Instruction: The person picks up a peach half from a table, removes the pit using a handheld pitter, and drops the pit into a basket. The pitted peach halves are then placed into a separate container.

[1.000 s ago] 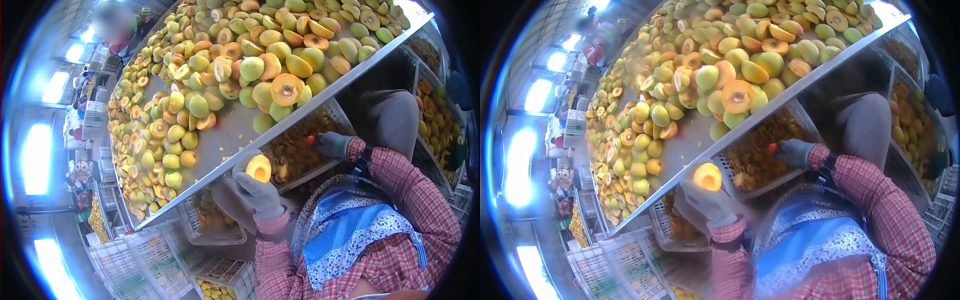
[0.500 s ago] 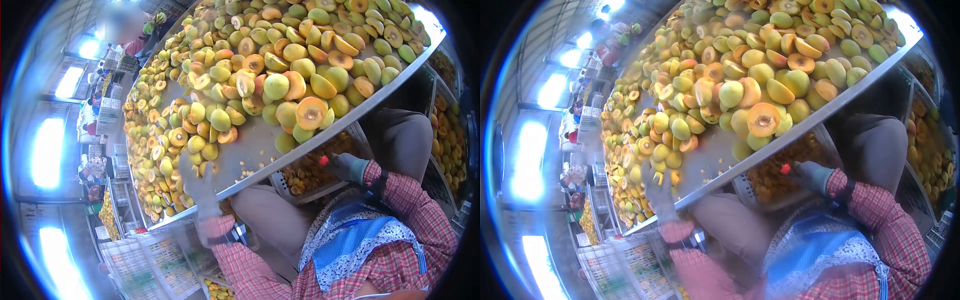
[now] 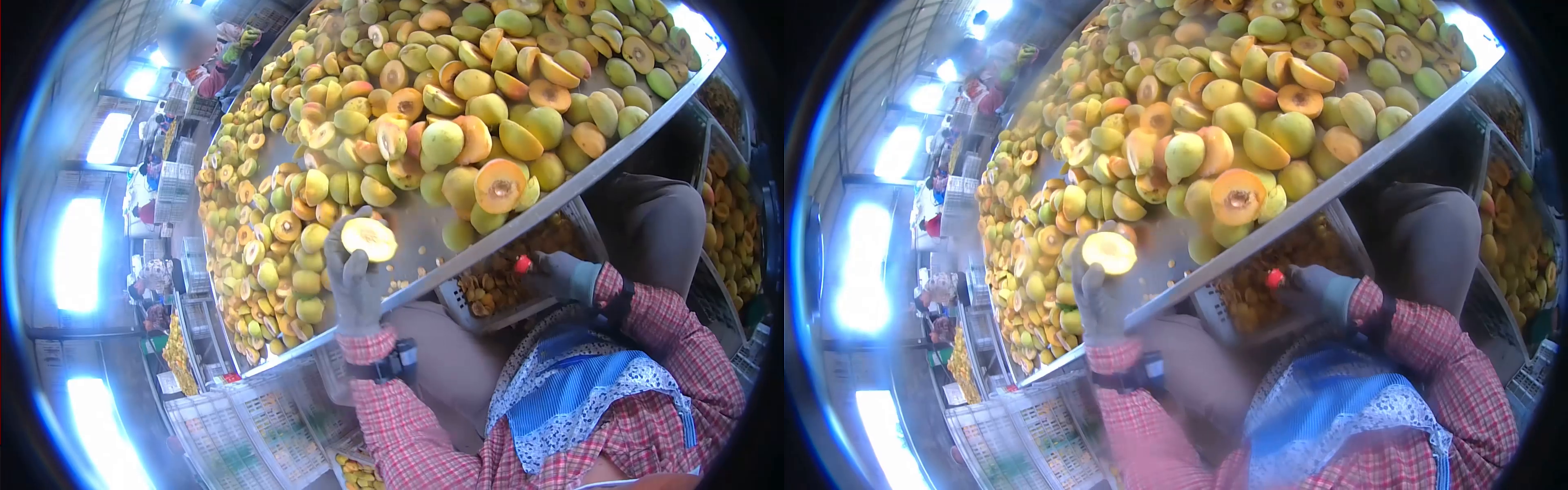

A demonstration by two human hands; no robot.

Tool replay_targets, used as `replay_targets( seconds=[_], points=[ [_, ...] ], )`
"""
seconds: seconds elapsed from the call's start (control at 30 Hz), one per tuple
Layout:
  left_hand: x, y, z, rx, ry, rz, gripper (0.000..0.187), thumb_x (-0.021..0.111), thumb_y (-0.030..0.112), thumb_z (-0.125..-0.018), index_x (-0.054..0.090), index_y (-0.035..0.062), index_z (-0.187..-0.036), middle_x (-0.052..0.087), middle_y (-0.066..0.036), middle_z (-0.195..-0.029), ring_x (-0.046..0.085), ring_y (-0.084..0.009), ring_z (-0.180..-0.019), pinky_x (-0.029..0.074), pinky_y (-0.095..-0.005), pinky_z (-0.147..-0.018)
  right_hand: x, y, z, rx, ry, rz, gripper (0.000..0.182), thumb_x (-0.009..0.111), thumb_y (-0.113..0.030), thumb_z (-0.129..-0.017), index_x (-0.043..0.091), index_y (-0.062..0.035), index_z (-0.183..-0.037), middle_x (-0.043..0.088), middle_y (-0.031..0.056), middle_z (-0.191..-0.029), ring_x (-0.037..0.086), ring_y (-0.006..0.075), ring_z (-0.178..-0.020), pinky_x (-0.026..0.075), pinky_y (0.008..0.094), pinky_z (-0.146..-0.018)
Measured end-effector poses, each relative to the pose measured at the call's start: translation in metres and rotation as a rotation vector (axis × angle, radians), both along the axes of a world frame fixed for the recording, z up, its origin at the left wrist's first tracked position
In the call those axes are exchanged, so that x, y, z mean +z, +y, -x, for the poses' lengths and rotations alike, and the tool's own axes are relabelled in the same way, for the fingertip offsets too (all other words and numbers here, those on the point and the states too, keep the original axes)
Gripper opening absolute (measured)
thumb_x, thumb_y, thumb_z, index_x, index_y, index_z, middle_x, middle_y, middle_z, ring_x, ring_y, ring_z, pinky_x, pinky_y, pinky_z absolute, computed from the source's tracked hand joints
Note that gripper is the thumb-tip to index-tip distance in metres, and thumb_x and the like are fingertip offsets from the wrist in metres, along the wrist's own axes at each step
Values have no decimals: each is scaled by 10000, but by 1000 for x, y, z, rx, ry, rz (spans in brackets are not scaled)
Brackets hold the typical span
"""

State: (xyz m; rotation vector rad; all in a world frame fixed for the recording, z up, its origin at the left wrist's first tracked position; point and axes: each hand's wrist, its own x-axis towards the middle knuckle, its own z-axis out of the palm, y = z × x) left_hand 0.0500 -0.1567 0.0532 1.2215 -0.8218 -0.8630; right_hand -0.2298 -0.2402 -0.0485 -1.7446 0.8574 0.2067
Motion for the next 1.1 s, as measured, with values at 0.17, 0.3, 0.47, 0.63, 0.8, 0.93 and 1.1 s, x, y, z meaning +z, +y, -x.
replay_targets(
  seconds=[0.17,0.3,0.47,0.63,0.8,0.93,1.1],
  points=[
    [-35,29,61,72,420,178,650,592,371,-788,343,87,-1316,496,-146,-1165,519,-299,-1042,468,-411,-873,19,8,-3,-90,-124,-93,369,529,-348,-875,518,0,-998,597,125,-752,587,238,-709,447,344,-654],
    [-61,36,88,159,563,254,555,544,394,-810,398,86,-1247,523,-166,-1107,565,-334,-929,510,-417,-742,49,24,-5,-114,-227,-171,278,532,-294,-883,475,-69,-1036,510,12,-613,494,106,-518,419,261,-491],
    [-59,29,117,275,454,254,449,502,381,-826,450,74,-1149,545,-178,-1066,583,-339,-866,508,-415,-715,65,41,-10,-7,-323,-110,317,542,-336,-879,471,-76,-1047,518,34,-611,499,119,-533,415,269,-509],
    [-59,26,129,312,355,228,436,509,371,-817,458,75,-1133,547,-172,-1067,580,-336,-861,487,-417,-767,66,44,-18,-28,-355,79,313,527,-334,-884,468,-53,-1008,551,85,-627,558,188,-551,438,304,-525],
    [-66,26,134,273,458,270,419,504,353,-818,461,74,-1128,548,-162,-1065,575,-333,-878,477,-423,-787,76,41,-22,-45,-261,-1,344,527,-345,-869,447,-23,-960,590,237,-795,574,415,-769,445,431,-646],
    [-65,23,141,325,365,188,392,419,327,-839,450,57,-1121,563,-162,-985,578,-298,-852,486,-397,-756,66,43,-24,-50,-247,28,357,515,-361,-873,442,-19,-944,581,252,-819,567,426,-768,439,439,-653],
    [-71,16,152,444,422,200,383,339,335,-880,456,24,-1071,584,-165,-876,582,-256,-767,499,-342,-681,71,44,-25,-91,-220,-172,316,485,-318,-901,450,-40,-1046,604,174,-813,625,286,-677,491,342,-554]
  ],
)
